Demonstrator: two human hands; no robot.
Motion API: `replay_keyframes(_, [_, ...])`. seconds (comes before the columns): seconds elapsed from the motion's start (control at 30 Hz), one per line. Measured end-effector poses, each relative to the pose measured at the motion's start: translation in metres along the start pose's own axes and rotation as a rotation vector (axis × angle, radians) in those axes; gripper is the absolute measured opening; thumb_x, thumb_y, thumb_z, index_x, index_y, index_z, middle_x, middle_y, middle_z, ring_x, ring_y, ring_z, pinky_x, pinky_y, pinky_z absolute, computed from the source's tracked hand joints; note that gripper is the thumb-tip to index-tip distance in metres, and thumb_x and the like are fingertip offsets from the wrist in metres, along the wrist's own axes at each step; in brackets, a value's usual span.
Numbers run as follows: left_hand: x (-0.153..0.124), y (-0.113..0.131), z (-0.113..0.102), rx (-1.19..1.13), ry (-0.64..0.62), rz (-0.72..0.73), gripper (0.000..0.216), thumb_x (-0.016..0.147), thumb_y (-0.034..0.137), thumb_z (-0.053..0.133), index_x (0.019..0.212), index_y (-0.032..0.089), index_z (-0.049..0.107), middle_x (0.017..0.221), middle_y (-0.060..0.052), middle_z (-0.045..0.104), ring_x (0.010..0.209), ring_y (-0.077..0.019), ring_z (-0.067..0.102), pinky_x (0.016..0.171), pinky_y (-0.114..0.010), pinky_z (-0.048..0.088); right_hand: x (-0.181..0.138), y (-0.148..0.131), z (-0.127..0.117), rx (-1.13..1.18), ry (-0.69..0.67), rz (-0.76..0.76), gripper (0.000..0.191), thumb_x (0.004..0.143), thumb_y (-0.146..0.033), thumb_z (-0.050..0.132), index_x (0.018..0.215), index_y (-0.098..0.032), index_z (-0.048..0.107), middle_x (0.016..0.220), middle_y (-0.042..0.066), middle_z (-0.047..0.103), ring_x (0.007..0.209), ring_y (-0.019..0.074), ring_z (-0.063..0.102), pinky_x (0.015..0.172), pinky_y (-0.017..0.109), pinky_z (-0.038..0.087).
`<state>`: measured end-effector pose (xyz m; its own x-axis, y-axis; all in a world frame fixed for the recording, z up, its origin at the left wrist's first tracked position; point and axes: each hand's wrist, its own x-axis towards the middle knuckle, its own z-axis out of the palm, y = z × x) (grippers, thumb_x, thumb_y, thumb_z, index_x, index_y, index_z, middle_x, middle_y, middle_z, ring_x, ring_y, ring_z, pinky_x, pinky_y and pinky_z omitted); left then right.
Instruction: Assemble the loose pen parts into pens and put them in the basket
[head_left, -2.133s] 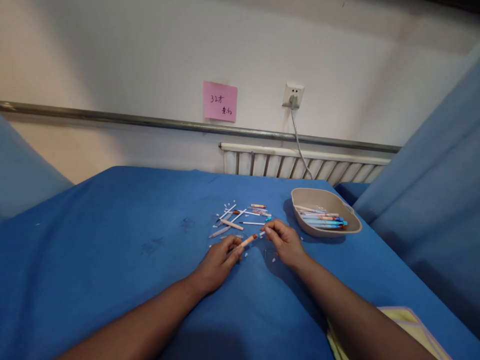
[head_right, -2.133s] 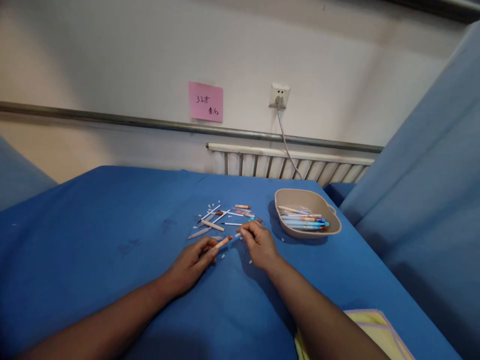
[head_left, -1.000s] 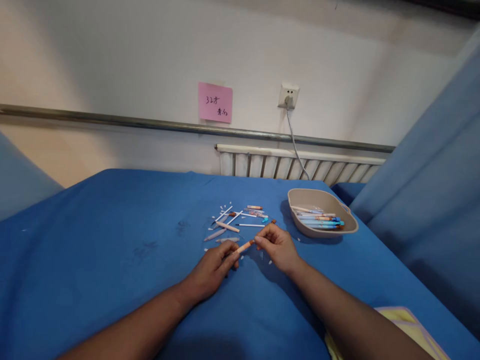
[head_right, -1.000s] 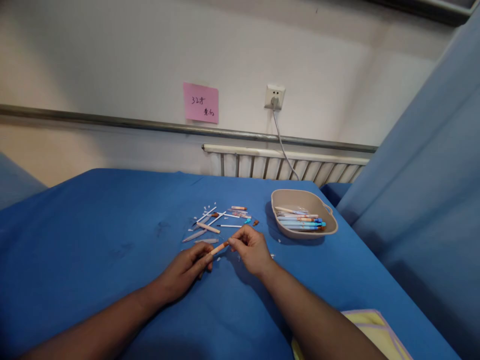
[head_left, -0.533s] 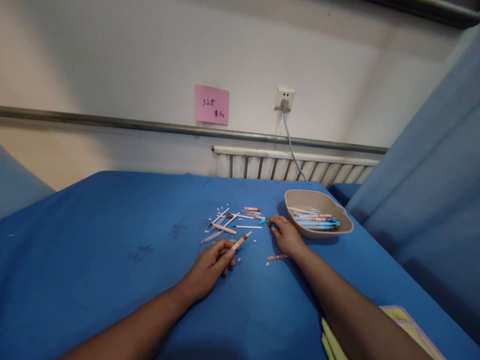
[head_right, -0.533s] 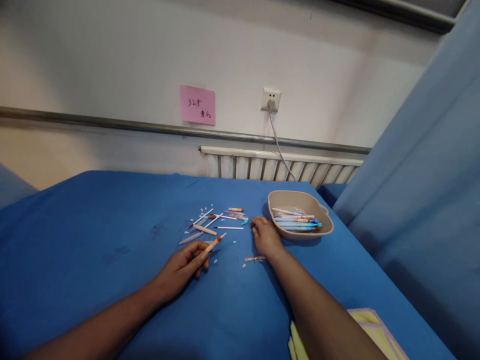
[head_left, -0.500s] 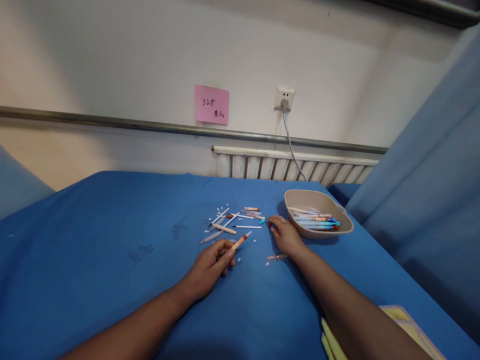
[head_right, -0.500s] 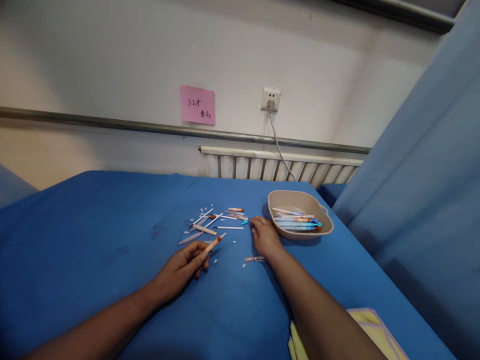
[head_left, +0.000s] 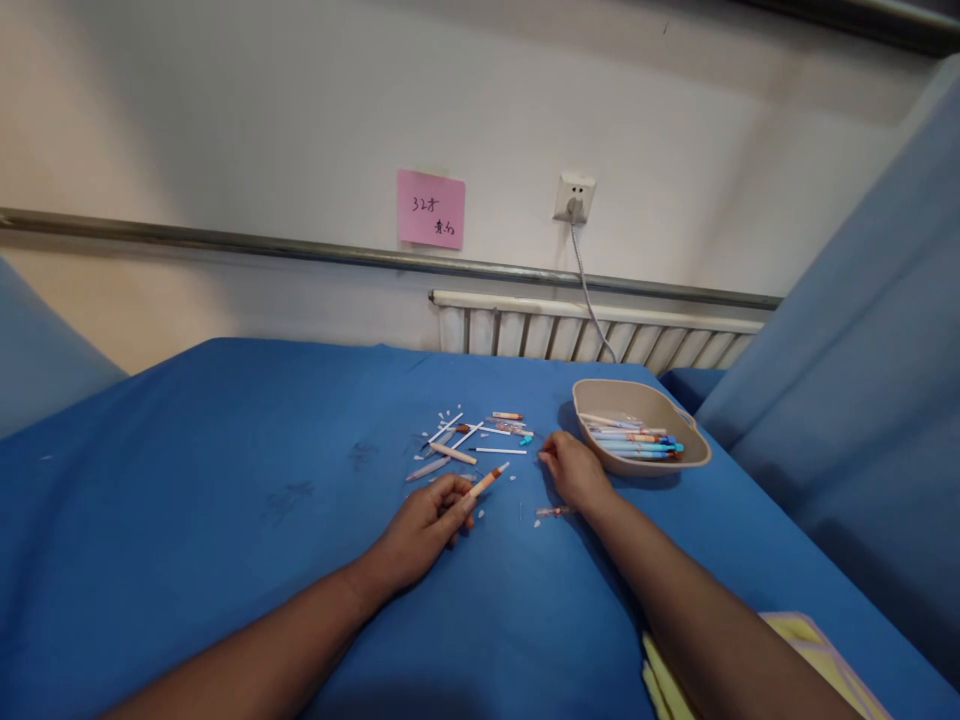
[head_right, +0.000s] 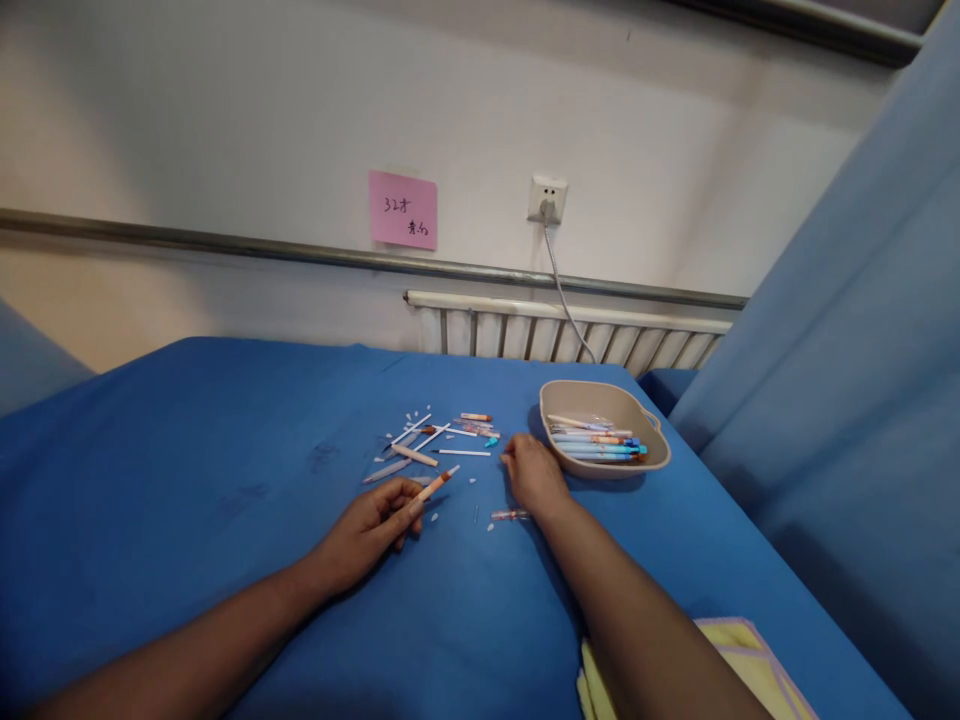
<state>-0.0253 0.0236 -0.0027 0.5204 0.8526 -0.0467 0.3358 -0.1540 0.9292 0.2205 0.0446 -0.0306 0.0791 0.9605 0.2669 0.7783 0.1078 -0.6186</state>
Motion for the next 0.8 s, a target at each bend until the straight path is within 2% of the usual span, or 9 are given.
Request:
replay_keyframes(0.07, [-0.001, 0.001, 0.0, 0.003, -0.001, 0.007, 0.031, 0.087, 0.044, 0.045, 0.095, 0.015, 0.054, 0.07, 0.002, 0.056, 0.054, -0.0087, 0.048, 0.052, -0.021, 0.041, -0.002, -0.009, 0.001, 0.323, -0.002, 0.049, 0.014, 0.08, -0.033, 0.056, 0.08, -0.019, 0.055, 0.067, 0.001, 0.06, 0.063, 0.0157, 0.056, 0.062, 0.027, 0.042])
replay_keyframes(0.13, [-0.001, 0.001, 0.0, 0.001, -0.005, 0.02, 0.031, 0.087, 0.045, 0.045, 0.094, 0.016, 0.054, 0.07, 0.001, 0.056, 0.056, -0.0091, 0.048, 0.052, -0.02, 0.041, -0.005, -0.02, 0.0, 0.649, -0.064, 0.08, 0.024, 0.077, -0.043, 0.058, 0.076, -0.019, 0.055, 0.057, -0.003, 0.055, 0.053, 0.0127, 0.051, 0.054, 0.025, 0.04])
replay_keyframes(0.2, [-0.001, 0.0, 0.001, -0.001, -0.011, 0.026, 0.031, 0.087, 0.045, 0.045, 0.094, 0.016, 0.054, 0.07, 0.001, 0.056, 0.056, -0.0092, 0.048, 0.052, -0.02, 0.041, -0.009, -0.029, -0.001, 0.864, -0.122, 0.077, 0.03, 0.073, -0.047, 0.062, 0.073, -0.018, 0.057, 0.059, -0.003, 0.056, 0.052, 0.0107, 0.049, 0.053, 0.024, 0.039])
replay_keyframes(0.27, [0.0, -0.002, 0.001, 0.007, -0.009, 0.03, 0.03, 0.087, 0.045, 0.045, 0.093, 0.016, 0.054, 0.071, 0.001, 0.056, 0.056, -0.0092, 0.048, 0.052, -0.02, 0.041, -0.013, -0.035, -0.001, 0.976, -0.161, 0.071, 0.03, 0.07, -0.047, 0.065, 0.075, -0.017, 0.062, 0.064, -0.002, 0.059, 0.056, 0.0101, 0.05, 0.056, 0.023, 0.04])
replay_keyframes(0.43, [0.0, -0.008, 0.002, 0.022, -0.011, 0.046, 0.028, 0.088, 0.043, 0.045, 0.091, 0.017, 0.053, 0.071, 0.001, 0.057, 0.059, -0.01, 0.05, 0.053, -0.02, 0.041, -0.018, -0.04, 0.001, 1.076, -0.23, 0.079, 0.027, 0.071, -0.042, 0.068, 0.082, -0.017, 0.067, 0.066, -0.002, 0.061, 0.059, 0.0098, 0.052, 0.06, 0.024, 0.042])
replay_keyframes(0.63, [-0.001, -0.007, 0.001, 0.031, -0.02, 0.057, 0.027, 0.088, 0.043, 0.044, 0.09, 0.017, 0.052, 0.071, 0.001, 0.057, 0.061, -0.0106, 0.052, 0.054, -0.021, 0.042, -0.019, -0.041, 0.001, 1.113, -0.177, 0.081, 0.025, 0.073, -0.04, 0.067, 0.082, -0.017, 0.067, 0.07, 0.0, 0.062, 0.061, 0.0096, 0.052, 0.06, 0.023, 0.042])
replay_keyframes(0.8, [-0.001, -0.007, 0.001, 0.061, -0.009, 0.083, 0.027, 0.088, 0.042, 0.044, 0.09, 0.017, 0.053, 0.071, 0.001, 0.058, 0.061, -0.0109, 0.052, 0.055, -0.021, 0.041, -0.02, -0.044, -0.001, 1.03, -0.158, 0.057, 0.026, 0.072, -0.042, 0.067, 0.08, -0.017, 0.067, 0.065, -0.001, 0.062, 0.059, 0.0106, 0.054, 0.06, 0.024, 0.044])
